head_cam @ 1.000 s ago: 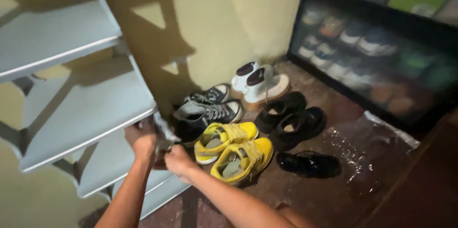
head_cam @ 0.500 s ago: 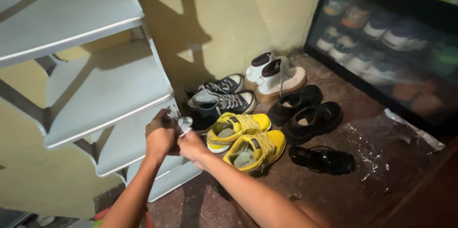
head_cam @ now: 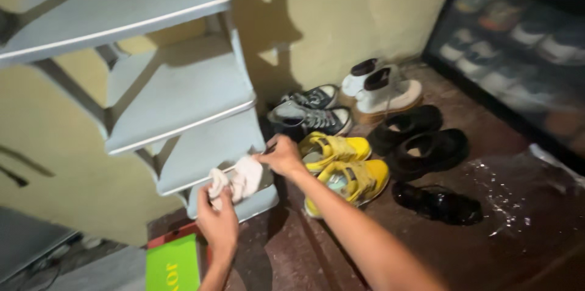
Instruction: The person wipes the surfaces of a white plastic shoe rack with a cloth. They clean each shelf from top to bottom, moving the cloth across the surfaces. The rack remains in place next to a wall with several pairs of shoes on the floor nearby.
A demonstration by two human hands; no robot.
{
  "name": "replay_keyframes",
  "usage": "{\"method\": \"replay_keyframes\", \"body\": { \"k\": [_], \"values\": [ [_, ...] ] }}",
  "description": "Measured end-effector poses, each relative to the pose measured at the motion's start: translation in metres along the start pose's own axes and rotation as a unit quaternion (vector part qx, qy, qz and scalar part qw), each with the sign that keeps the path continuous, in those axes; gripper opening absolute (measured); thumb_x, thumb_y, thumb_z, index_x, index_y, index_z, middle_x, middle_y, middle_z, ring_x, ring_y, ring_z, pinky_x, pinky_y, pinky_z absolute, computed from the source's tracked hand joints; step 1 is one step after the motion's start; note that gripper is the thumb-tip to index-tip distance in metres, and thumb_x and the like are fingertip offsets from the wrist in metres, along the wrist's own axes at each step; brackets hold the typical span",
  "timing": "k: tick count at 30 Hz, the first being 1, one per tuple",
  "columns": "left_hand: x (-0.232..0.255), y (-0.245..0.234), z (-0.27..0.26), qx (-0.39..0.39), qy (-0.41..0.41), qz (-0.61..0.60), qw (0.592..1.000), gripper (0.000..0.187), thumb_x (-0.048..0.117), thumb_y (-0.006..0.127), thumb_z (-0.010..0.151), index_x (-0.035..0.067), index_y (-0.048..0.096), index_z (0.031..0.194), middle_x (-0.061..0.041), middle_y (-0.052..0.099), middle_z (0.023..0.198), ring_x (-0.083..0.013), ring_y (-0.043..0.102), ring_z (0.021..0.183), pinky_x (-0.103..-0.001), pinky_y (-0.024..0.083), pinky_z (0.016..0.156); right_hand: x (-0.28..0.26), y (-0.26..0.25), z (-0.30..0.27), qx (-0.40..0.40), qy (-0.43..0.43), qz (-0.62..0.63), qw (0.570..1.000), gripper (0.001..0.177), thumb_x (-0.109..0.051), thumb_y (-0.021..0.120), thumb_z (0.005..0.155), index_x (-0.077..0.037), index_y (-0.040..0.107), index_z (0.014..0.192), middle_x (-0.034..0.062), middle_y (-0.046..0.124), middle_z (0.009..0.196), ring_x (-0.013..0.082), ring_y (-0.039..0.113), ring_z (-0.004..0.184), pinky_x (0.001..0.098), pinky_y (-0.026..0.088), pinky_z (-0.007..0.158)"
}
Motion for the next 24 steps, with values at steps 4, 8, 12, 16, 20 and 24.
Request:
{"method": "replay_keyframes", "body": {
  "k": [4,8,12,16,20,24],
  "values": [
    [-0.075,0.008,-0.01,-0.039,-0.147,-0.029,0.988,0.03,0.015,0.068,0.091,-0.001,0.065,0.117,-0.016,0.075,0.099,-0.0234,0.07,0.089,-0.038,0.053,0.084,-0.01,-0.01,-0.006,-0.022,-0.037,-0.004,0.999,0.051,-0.034,0.095,0.062,0.002,0.068,0.085,0.0196,0.075,0.085,0.0302,0.074,0.079,0.041,0.059,0.075],
    [-0.119,0.037,0.002,-0.046,-0.167,-0.164,0.971,0.035,0.014,0.068,0.09,-0.005,0.063,0.119,-0.016,0.073,0.104,-0.0222,0.067,0.088,-0.035,0.054,0.078,-0.019,-0.006,-0.013,-0.003,-0.049,-0.038,0.998,0.061,-0.035,0.095,0.062,0.002,0.066,0.102,0.0226,0.072,0.102,0.0332,0.07,0.094,0.0424,0.057,0.084],
    [-0.125,0.076,0.024,-0.032,-0.13,-0.163,0.978,0.036,0.013,0.067,0.091,-0.005,0.063,0.122,-0.012,0.073,0.107,-0.0175,0.069,0.091,-0.03,0.053,0.081,-0.015,-0.008,-0.011,0.01,-0.09,-0.051,0.995,0.079,-0.035,0.095,0.065,0.005,0.06,0.123,0.0266,0.065,0.12,0.038,0.063,0.113,0.0442,0.052,0.095],
    [-0.121,0.112,0.044,-0.049,-0.19,-0.296,0.935,0.033,0.008,0.059,0.09,-0.006,0.066,0.119,-0.014,0.071,0.101,-0.0234,0.067,0.083,-0.039,0.053,0.072,-0.018,-0.005,-0.014,-0.013,-0.104,-0.022,0.994,0.073,-0.032,0.092,0.071,0.006,0.062,0.126,0.0268,0.068,0.121,0.0374,0.066,0.115,0.0438,0.052,0.097],
    [-0.113,0.141,0.045,-0.12,-0.064,-0.201,0.97,0.033,0.012,0.055,0.098,-0.005,0.069,0.122,-0.019,0.076,0.105,-0.0288,0.07,0.093,-0.04,0.054,0.084,-0.033,-0.01,-0.019,-0.044,-0.065,0.021,0.997,0.068,-0.026,0.087,0.072,0.005,0.061,0.126,0.0229,0.074,0.111,0.0329,0.074,0.103,0.0405,0.057,0.089],
    [-0.115,0.145,0.021,-0.24,-0.097,-0.045,0.965,0.056,0.013,0.052,0.091,0.008,0.048,0.146,-0.029,0.071,0.096,-0.0397,0.069,0.088,-0.045,0.052,0.081,-0.04,-0.019,-0.023,-0.069,-0.078,0.035,0.994,0.057,-0.022,0.086,0.075,0.003,0.066,0.122,0.0201,0.077,0.104,0.0298,0.076,0.097,0.0387,0.058,0.084]
  ]
}}
Point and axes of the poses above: each hand's wrist, its own z-axis towards the middle knuckle, its own y-axis out of the palm, x = y × z, the point moved 1 cm from there along z, towards the middle knuckle
